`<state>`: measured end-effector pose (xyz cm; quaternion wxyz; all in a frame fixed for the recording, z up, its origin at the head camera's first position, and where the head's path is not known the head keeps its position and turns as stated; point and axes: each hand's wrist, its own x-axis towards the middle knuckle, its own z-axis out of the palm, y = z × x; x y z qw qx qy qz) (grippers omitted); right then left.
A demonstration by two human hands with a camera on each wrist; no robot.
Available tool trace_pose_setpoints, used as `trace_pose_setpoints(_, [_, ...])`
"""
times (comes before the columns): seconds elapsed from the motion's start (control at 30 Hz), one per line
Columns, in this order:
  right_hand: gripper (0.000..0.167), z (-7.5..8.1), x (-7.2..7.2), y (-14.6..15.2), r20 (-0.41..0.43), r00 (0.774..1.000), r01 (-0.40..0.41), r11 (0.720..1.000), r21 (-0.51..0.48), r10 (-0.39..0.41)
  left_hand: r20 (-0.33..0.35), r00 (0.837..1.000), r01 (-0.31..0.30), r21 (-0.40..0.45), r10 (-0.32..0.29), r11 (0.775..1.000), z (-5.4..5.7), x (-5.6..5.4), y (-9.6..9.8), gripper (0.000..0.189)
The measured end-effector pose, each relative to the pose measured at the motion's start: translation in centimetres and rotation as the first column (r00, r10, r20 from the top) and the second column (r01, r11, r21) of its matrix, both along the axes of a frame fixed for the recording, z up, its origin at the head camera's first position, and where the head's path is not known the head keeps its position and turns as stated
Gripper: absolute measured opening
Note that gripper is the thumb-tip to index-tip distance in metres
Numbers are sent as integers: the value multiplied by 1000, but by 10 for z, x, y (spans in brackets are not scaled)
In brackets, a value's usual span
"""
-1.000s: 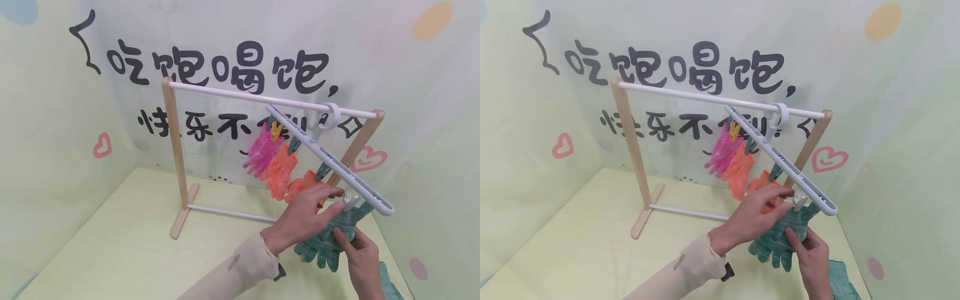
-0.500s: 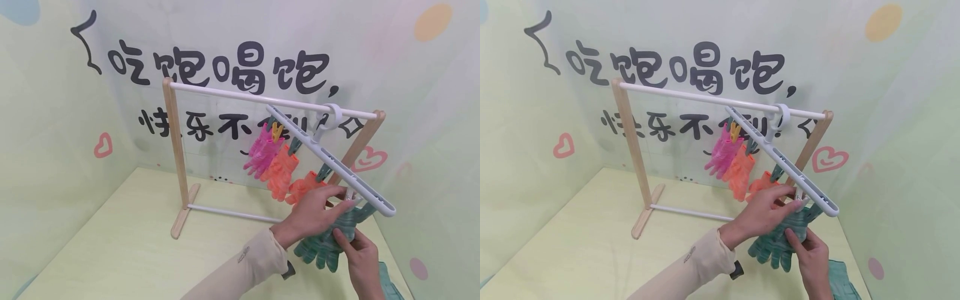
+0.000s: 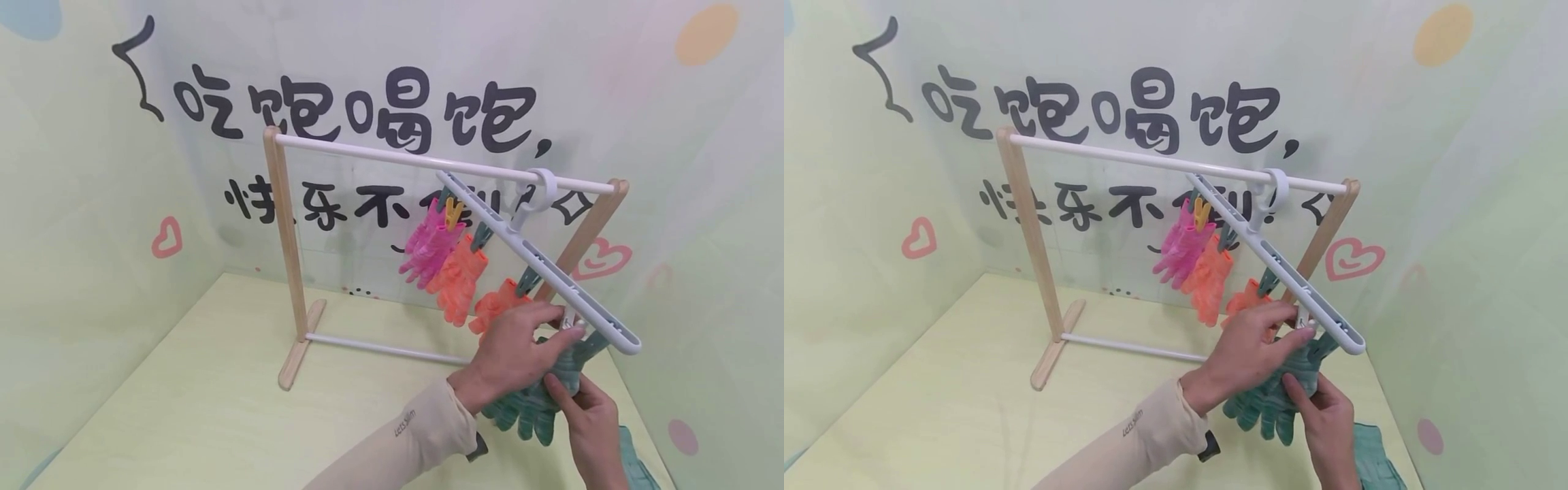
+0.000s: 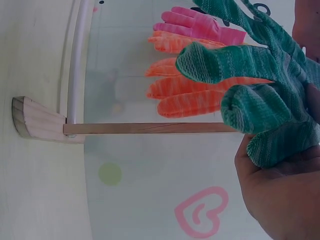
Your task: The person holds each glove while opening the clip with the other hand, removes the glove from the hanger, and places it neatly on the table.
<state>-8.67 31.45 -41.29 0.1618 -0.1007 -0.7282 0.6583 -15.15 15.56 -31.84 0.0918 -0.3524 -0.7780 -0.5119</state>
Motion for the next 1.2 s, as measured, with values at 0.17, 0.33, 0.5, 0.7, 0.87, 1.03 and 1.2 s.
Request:
trace_pose_setpoints(0.17, [21,-1,2,1,16,1000,-5,1000,-1,5,-5,1000,-18,-9,18,1000,-1,1,0,18])
trace_pose_setpoints(0.33, [22,-3,3,2,37,999,-8,1000,-11,8,-34,999,-38,-6,38,999,-2,1,1,21])
trace_pose_setpoints(0.5, [21,-8,7,6,56,998,-5,1000,-2,5,-47,998,-46,-8,46,999,-3,1,2,19])
trace_pose_setpoints(0.7, [16,-12,10,12,105,994,22,1000,0,-22,-10,999,-37,-17,37,999,-3,1,3,19])
trace_pose_setpoints(0.87, [23,-13,10,14,164,986,28,1000,5,-29,69,998,-17,18,15,1000,-7,-1,0,25])
trace_pose_setpoints(1.03, [25,-17,9,17,219,975,36,999,39,-44,92,996,-19,58,14,998,-16,-4,-7,34])
trace_pose_setpoints(1.2, [41,-21,8,20,325,943,41,995,92,-69,159,987,-34,101,17,994,-27,-4,-21,36])
